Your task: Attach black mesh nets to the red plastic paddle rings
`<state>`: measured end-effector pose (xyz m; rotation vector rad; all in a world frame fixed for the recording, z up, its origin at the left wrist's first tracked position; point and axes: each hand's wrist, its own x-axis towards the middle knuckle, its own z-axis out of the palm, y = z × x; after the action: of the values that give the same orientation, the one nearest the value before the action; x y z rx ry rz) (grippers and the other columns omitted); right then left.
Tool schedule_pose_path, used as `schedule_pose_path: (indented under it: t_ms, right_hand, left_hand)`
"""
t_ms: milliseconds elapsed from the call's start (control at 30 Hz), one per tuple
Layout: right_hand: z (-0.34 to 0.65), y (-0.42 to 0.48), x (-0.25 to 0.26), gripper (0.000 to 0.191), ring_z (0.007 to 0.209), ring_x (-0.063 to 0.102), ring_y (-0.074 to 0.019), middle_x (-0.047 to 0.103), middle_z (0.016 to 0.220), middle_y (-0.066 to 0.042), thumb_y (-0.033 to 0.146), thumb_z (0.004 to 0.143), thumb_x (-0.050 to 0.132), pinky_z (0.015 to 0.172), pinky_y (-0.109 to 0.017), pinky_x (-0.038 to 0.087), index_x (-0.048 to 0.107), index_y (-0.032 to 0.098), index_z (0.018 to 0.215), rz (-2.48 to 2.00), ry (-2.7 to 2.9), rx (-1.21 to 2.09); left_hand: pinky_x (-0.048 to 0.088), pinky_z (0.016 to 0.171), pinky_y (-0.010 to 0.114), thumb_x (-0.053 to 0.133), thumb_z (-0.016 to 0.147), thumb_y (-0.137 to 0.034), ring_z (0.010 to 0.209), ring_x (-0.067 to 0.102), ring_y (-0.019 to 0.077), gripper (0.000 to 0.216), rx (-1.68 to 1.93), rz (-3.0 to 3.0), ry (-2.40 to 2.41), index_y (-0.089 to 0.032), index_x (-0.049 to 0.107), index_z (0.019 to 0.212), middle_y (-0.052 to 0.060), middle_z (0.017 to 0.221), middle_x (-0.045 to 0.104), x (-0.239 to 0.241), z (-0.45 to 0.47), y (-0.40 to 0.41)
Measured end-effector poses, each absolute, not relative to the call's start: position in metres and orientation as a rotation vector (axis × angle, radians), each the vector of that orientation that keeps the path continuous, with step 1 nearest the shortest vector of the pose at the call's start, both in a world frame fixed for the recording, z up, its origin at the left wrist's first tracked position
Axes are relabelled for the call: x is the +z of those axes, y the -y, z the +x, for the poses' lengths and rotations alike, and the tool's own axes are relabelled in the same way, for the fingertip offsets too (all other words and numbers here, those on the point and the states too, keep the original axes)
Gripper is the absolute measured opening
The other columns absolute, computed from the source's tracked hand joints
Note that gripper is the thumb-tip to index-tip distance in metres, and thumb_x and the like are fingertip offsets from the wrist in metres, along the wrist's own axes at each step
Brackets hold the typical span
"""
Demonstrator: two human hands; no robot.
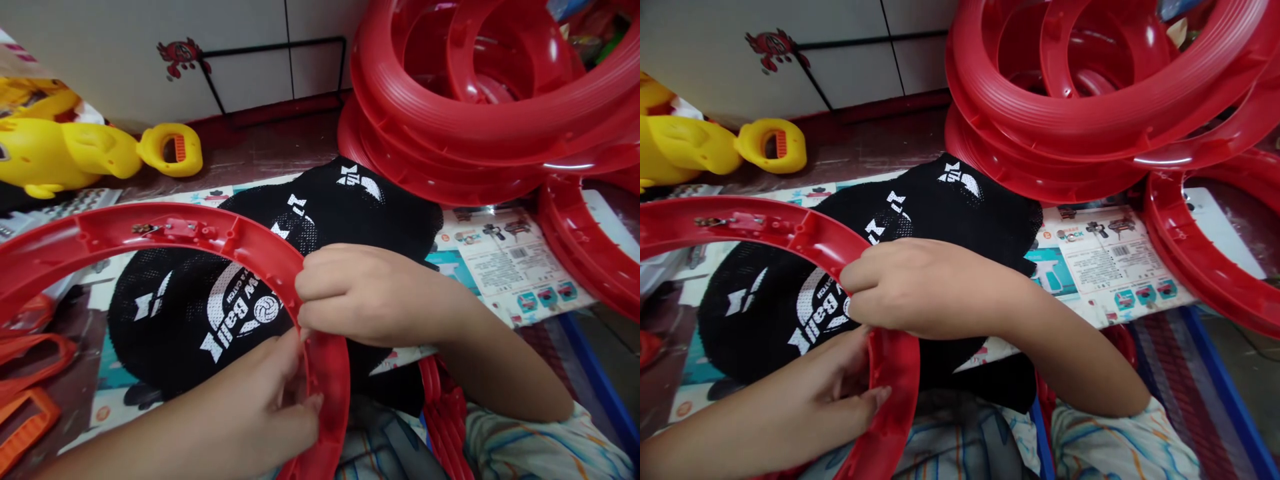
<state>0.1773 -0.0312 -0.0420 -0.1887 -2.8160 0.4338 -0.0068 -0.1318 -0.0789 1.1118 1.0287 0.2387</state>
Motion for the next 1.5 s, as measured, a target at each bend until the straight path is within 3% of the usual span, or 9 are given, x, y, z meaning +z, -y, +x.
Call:
schedule_pose_path:
  t_ms: [300, 467, 567, 700, 867, 1033, 1233, 1400, 1500]
  right_hand:
    - [0.176, 0.028, -0.041, 0.027, 0.065, 0.045, -0.0114, 0.053, 0.068, 0.001, 0.013, 0.091, 0.05, 0.069, -0.027, 0.04, 0.065, 0.014, 0.068, -0.32, 2.883, 0.651]
    - [0.176, 0.028, -0.034, 0.025, 0.065, 0.046, -0.0108, 0.056, 0.069, 0.001, 0.014, 0.09, 0.054, 0.07, -0.026, 0.04, 0.066, 0.014, 0.067, -0.425, 2.926, 0.717]
    - [0.175, 0.031, -0.033, 0.025, 0.063, 0.045, -0.0107, 0.055, 0.067, 0.001, 0.014, 0.089, 0.056, 0.069, -0.026, 0.04, 0.066, 0.014, 0.066, -0.487, 2.938, 0.697]
    - [0.172, 0.032, -0.037, 0.027, 0.064, 0.047, -0.0114, 0.058, 0.069, -0.001, 0.015, 0.089, 0.055, 0.068, -0.027, 0.041, 0.066, 0.014, 0.065, -0.56, 2.957, 0.631]
    - [0.174, 0.028, -0.042, 0.02, 0.071, 0.05, -0.0123, 0.061, 0.078, -0.003, 0.013, 0.091, 0.051, 0.067, -0.025, 0.041, 0.069, 0.012, 0.081, -0.506, 2.789, 0.625]
    - [0.179, 0.026, -0.041, 0.019, 0.076, 0.052, -0.0116, 0.06, 0.082, -0.003, 0.011, 0.091, 0.049, 0.067, -0.023, 0.043, 0.068, 0.013, 0.087, -0.379, 2.7, 0.785]
    - [0.174, 0.03, -0.044, 0.018, 0.077, 0.053, -0.0103, 0.06, 0.082, -0.003, 0.006, 0.089, 0.05, 0.07, -0.022, 0.044, 0.067, 0.011, 0.085, -0.329, 2.584, 0.866]
    - [0.167, 0.033, -0.047, 0.018, 0.074, 0.055, -0.01, 0.06, 0.078, -0.001, 0.0, 0.082, 0.055, 0.068, -0.022, 0.043, 0.067, 0.012, 0.077, -0.483, 2.485, 0.959]
    - [0.167, 0.033, -0.046, 0.016, 0.071, 0.054, -0.0102, 0.06, 0.077, -0.001, 0.003, 0.082, 0.056, 0.066, -0.023, 0.042, 0.068, 0.012, 0.075, -0.595, 2.497, 0.92]
  left_hand:
    - [0.05, 0.063, 0.022, 0.056, 0.084, -0.024, 0.077, 0.059, 0.0147, 0.042, 0.193, 0.991, -1.034, -0.023, 0.042, 0.123, 0.002, 0.091, 0.06, -0.071, 0.001, 0.127]
    - [0.054, 0.077, 0.028, 0.061, 0.084, -0.026, 0.089, 0.064, 0.0173, 0.044, 0.321, 0.773, -0.938, -0.025, 0.043, 0.124, 0.004, 0.098, 0.064, -0.067, 0.008, 0.125]
    - [0.054, 0.084, 0.031, 0.062, 0.084, -0.031, 0.096, 0.064, 0.0196, 0.029, 0.517, 0.684, -0.973, -0.023, 0.054, 0.11, 0.006, 0.103, 0.066, -0.071, 0.012, 0.123]
    - [0.053, 0.076, 0.029, 0.061, 0.082, -0.031, 0.086, 0.064, 0.0185, 0.026, 0.606, 0.704, -1.102, -0.021, 0.054, 0.105, 0.004, 0.094, 0.067, -0.079, 0.016, 0.12]
    - [0.05, 0.065, 0.025, 0.059, 0.08, -0.024, 0.071, 0.061, 0.0147, 0.032, 0.739, 0.867, -1.284, -0.022, 0.047, 0.11, -0.002, 0.084, 0.063, -0.082, 0.014, 0.121]
    - [0.049, 0.072, 0.026, 0.053, 0.079, -0.017, 0.085, 0.06, 0.016, 0.029, 0.637, 1.03, -1.266, -0.022, 0.045, 0.106, 0.001, 0.1, 0.061, -0.081, 0.009, 0.122]
    - [0.048, 0.069, 0.026, 0.049, 0.079, -0.014, 0.077, 0.054, 0.0156, 0.025, 0.386, 1.124, -1.163, -0.024, 0.045, 0.103, -0.002, 0.086, 0.057, -0.08, 0.001, 0.127]
    - [0.047, 0.063, 0.022, 0.051, 0.083, -0.016, 0.072, 0.053, 0.0143, 0.032, 0.391, 1.181, -1.1, -0.025, 0.045, 0.113, -0.002, 0.087, 0.06, -0.079, -0.002, 0.128]
    - [0.05, 0.071, 0.023, 0.054, 0.087, -0.023, 0.078, 0.057, 0.014, 0.036, 0.411, 1.066, -1.068, -0.026, 0.042, 0.121, 0.0, 0.093, 0.061, -0.078, -0.002, 0.128]
